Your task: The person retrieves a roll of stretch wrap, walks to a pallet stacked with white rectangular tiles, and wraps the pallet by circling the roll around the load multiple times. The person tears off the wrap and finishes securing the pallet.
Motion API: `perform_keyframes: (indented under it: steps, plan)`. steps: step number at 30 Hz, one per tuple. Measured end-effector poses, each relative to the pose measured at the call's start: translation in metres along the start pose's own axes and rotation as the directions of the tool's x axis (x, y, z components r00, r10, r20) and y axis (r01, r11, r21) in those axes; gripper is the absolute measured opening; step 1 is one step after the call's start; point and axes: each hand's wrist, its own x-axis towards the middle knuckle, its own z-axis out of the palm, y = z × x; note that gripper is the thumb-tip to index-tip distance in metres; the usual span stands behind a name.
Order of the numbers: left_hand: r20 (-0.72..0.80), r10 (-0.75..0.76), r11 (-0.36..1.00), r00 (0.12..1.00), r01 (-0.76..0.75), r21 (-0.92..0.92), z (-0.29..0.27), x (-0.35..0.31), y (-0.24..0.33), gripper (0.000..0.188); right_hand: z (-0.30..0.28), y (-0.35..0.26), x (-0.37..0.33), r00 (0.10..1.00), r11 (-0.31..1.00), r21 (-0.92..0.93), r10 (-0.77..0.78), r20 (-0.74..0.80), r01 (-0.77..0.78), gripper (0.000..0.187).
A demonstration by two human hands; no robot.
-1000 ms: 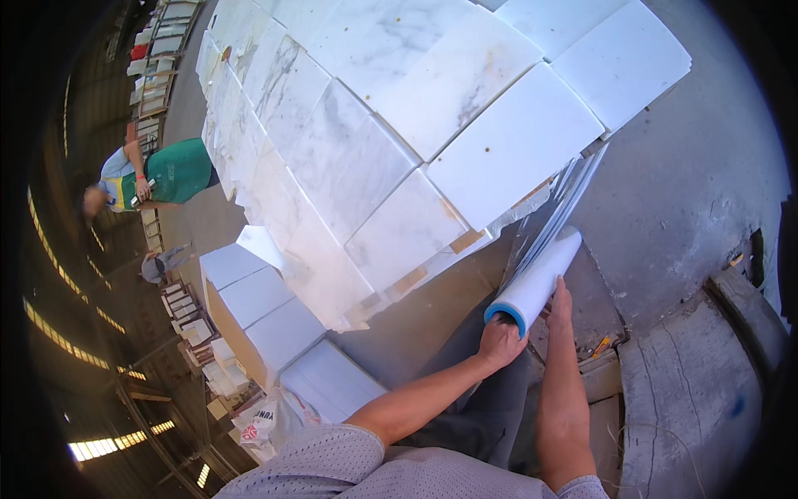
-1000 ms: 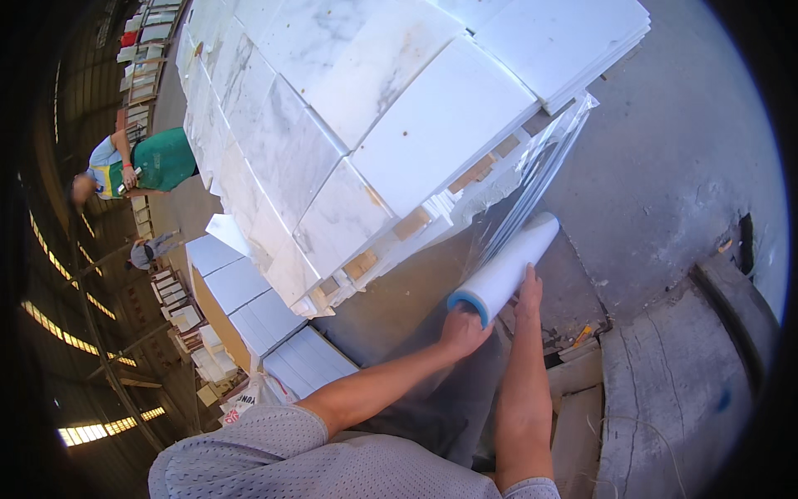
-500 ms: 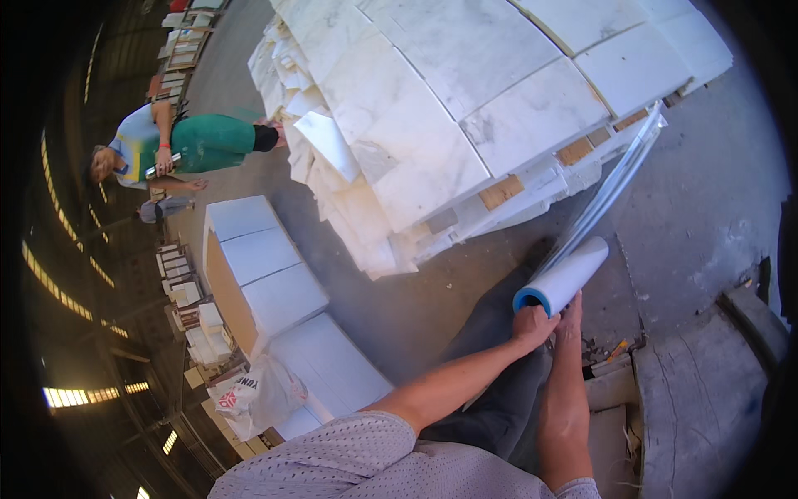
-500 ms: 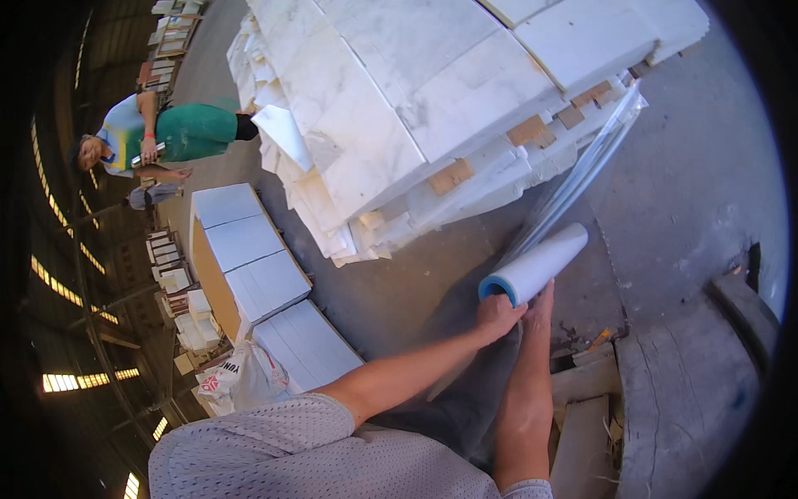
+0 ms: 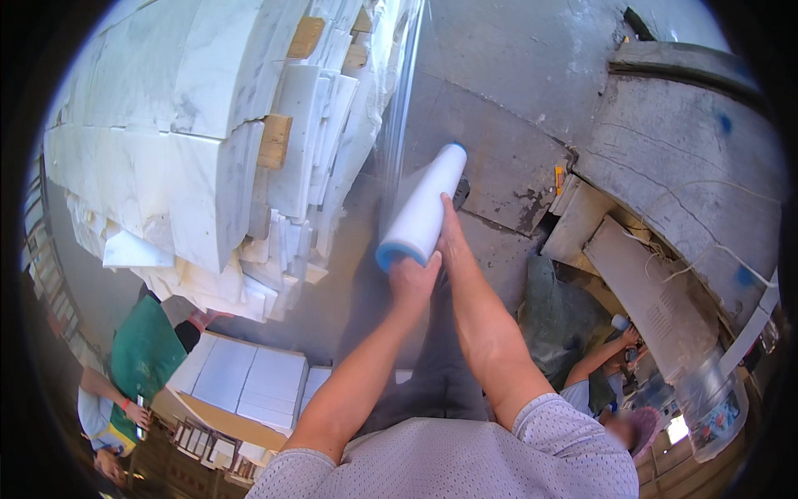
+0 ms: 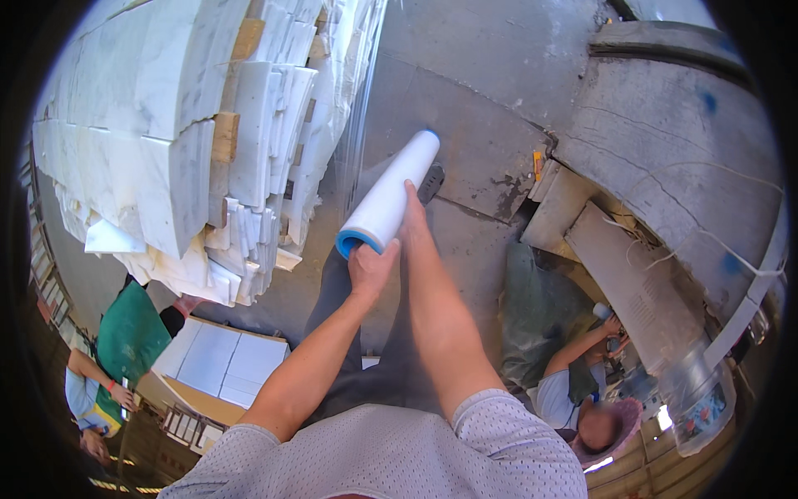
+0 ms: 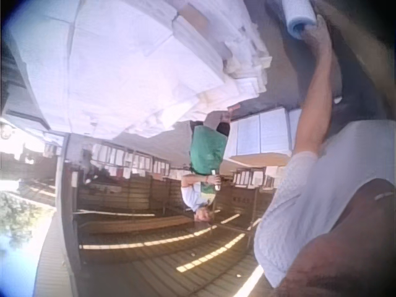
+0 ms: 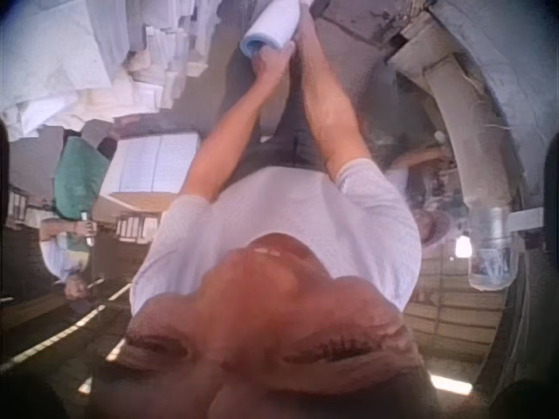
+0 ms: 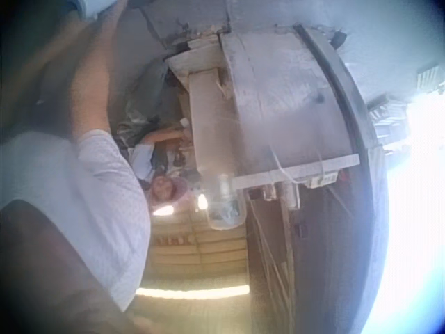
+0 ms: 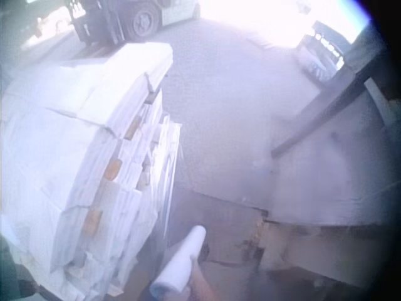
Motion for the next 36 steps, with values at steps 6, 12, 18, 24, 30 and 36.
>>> perform_keyframes:
  steps: [6,12,18,24,30,36]
  plan:
    - [-0.002,0.204,0.945,0.979,-0.196,0.263,-0.019,-0.008,-0.037,0.035,-0.014,0.027,0.003,0.968,0.934,-0.357,-0.108,-0.226,0.021,0.077]
    - [0.086,0.669,0.642,0.738,-0.633,0.432,-0.009,-0.027,-0.086,0.018,0.000,0.020,-0.001,1.000,0.728,-0.685,0.019,-0.025,-0.030,0.096]
    - [-0.037,0.390,0.874,0.920,-0.357,0.330,0.003,-0.045,-0.086,0.034,-0.022,0.071,-0.021,0.958,0.941,-0.226,0.275,0.080,-0.251,0.076]
    - [-0.122,-0.099,0.990,0.988,0.110,0.084,0.020,-0.053,-0.088,0.047,-0.057,0.100,-0.040,0.989,0.985,-0.103,0.140,0.037,-0.136,0.066]
    - [0.034,0.505,0.779,0.862,-0.473,0.411,0.021,-0.094,-0.133,0.024,-0.071,0.092,-0.031,0.992,0.772,-0.635,-0.081,-0.099,-0.001,0.067]
    - [0.222,0.589,0.622,0.777,-0.612,0.489,0.025,-0.103,-0.150,0.022,-0.100,0.128,-0.014,0.993,0.805,-0.592,-0.058,-0.105,-0.016,0.068]
